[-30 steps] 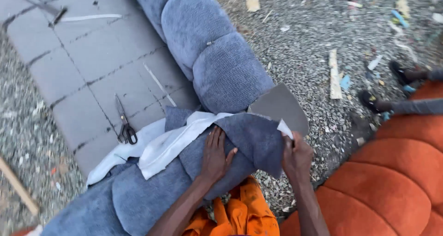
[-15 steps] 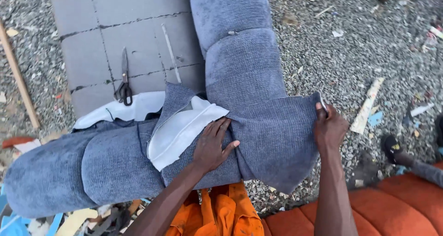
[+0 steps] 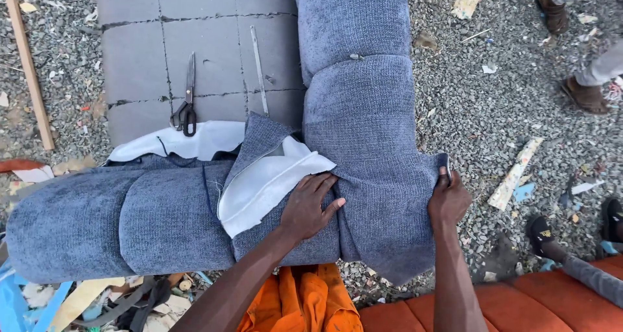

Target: Trimming excess fabric and lining material from a sofa during the reupholstery process using scissors.

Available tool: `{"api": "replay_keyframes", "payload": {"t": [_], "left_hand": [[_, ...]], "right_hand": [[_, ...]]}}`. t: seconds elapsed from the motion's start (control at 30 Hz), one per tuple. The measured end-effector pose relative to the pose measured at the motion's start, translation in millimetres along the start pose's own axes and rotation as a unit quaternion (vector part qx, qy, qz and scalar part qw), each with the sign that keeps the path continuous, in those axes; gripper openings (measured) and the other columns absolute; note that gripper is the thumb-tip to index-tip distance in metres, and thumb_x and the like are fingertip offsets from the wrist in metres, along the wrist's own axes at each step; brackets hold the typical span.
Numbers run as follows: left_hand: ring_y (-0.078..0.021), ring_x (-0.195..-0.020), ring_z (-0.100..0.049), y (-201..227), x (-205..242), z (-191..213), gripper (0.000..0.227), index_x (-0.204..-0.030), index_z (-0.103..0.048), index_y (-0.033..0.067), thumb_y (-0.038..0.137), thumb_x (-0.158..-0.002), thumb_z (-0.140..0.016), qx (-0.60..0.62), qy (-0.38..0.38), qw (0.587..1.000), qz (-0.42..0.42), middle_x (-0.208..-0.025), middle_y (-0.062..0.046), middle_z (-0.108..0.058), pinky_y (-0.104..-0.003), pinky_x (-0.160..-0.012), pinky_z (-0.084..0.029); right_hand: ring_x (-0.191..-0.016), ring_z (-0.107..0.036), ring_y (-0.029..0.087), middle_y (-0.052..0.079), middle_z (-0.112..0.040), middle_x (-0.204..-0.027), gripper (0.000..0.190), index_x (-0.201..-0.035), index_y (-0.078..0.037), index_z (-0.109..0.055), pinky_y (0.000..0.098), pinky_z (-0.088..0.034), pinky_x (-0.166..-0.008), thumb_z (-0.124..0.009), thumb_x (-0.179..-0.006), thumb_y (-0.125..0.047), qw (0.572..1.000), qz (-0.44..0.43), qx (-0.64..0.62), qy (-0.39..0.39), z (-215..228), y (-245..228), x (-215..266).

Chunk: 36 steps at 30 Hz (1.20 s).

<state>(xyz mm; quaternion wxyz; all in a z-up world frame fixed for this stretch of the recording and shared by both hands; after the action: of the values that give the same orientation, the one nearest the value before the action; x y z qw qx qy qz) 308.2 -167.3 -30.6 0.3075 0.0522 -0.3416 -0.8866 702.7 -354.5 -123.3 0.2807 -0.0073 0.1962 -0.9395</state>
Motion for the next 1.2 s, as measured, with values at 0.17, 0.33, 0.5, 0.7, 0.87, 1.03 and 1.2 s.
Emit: {"api": "replay_keyframes", "payload": {"t": [0.17, 0.33, 0.5, 0.7, 0.87, 1.03, 1.2], "left_hand": [[-0.0415, -0.163, -0.070, -13, -10, -8, 0.069, -0.177, -0.065, 0.0082, 0.062, -0.135, -0.054, 0.042, 0.017, 0.999, -0.027, -0.166, -0.024, -0.072, -0.063, -0.147, -0.047], [-0.0452, -0.154, -0.071, -56, -18, -2, 0.044, -0.171, -0.069, 0.0151, 0.032, -0.132, -0.061, 0.056, 0.145, 0.982, -0.103, -0.158, -0.017, -0.069, -0.063, -0.137, -0.055], [-0.0364, -0.128, -0.071, -125, -16, 32, 0.037, -0.146, -0.085, 0.0139, 0.005, -0.110, -0.082, -0.050, 0.195, 0.975, -0.099, -0.133, -0.010, -0.075, -0.058, -0.121, -0.051], [-0.0392, -0.127, -0.065, -228, 6, 40, 0.039, -0.127, -0.085, 0.0136, -0.007, -0.096, -0.075, -0.003, 0.112, 0.981, -0.160, -0.136, -0.008, -0.076, -0.058, -0.102, -0.052], [-0.0387, -0.127, -0.066, -251, 11, 56, 0.045, -0.126, -0.088, 0.0084, -0.003, -0.083, -0.085, 0.038, 0.073, 0.985, -0.150, -0.128, -0.010, -0.079, -0.057, -0.106, -0.059], [-0.0501, -0.119, -0.078, -266, 8, 8, 0.042, -0.121, -0.090, 0.0159, -0.002, -0.090, -0.070, 0.109, 0.075, 0.986, -0.105, -0.132, -0.006, -0.083, -0.065, -0.119, -0.059], [-0.0481, -0.102, -0.079, -246, 1, -17, 0.017, -0.101, -0.079, 0.0182, 0.009, -0.088, -0.075, 0.252, 0.051, 0.966, -0.022, -0.107, -0.013, -0.082, -0.064, -0.088, -0.058]], "right_hand": [[-0.095, -0.085, 0.053, 0.024, -0.082, -0.095, 0.038, -0.128, -0.016, -0.086, 0.0632, -0.065, -0.086, -0.072, -0.148, -0.045, 0.993, 0.029, -0.080, 0.080, 87, -59, 19], [-0.099, -0.076, 0.055, 0.037, -0.073, -0.097, 0.057, -0.115, -0.002, -0.081, 0.0466, -0.049, -0.083, -0.087, -0.130, -0.057, 0.984, -0.075, -0.163, 0.005, 154, -91, 129], [-0.113, -0.091, 0.017, 0.007, -0.106, -0.125, 0.036, -0.134, -0.009, -0.108, 0.0329, -0.072, -0.107, -0.103, -0.101, -0.022, 0.843, -0.332, -0.130, -0.404, 180, -260, 296], [-0.103, -0.092, 0.022, 0.001, -0.102, -0.121, 0.044, -0.133, -0.022, -0.097, 0.0438, -0.059, -0.083, -0.076, -0.117, -0.057, 0.891, -0.114, -0.089, -0.430, 97, -306, 390], [-0.092, -0.084, 0.028, 0.003, -0.090, -0.108, 0.043, -0.115, -0.016, -0.091, 0.0501, -0.053, -0.074, -0.078, -0.120, -0.056, 0.871, -0.072, -0.038, -0.484, 100, -364, 383], [-0.113, -0.093, 0.018, -0.008, -0.101, -0.119, 0.047, -0.132, -0.031, -0.094, 0.0417, -0.069, -0.095, -0.093, -0.103, -0.068, 0.876, -0.099, 0.059, -0.468, 126, -435, 331], [-0.095, -0.103, 0.013, 0.002, -0.102, -0.092, 0.034, -0.117, -0.020, -0.097, 0.0319, -0.073, -0.090, -0.079, -0.113, -0.048, 0.913, -0.119, -0.086, -0.382, 64, -544, 250]]}}
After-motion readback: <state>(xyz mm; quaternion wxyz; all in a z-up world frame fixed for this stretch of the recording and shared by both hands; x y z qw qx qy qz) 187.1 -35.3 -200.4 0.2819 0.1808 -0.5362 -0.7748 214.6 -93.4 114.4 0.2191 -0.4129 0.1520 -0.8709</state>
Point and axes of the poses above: each hand's wrist, its own x-axis away from the middle knuckle, its own z-axis out of the back of the hand, y = z × x, the point moved 3 cm from there along -x, towards the middle knuckle
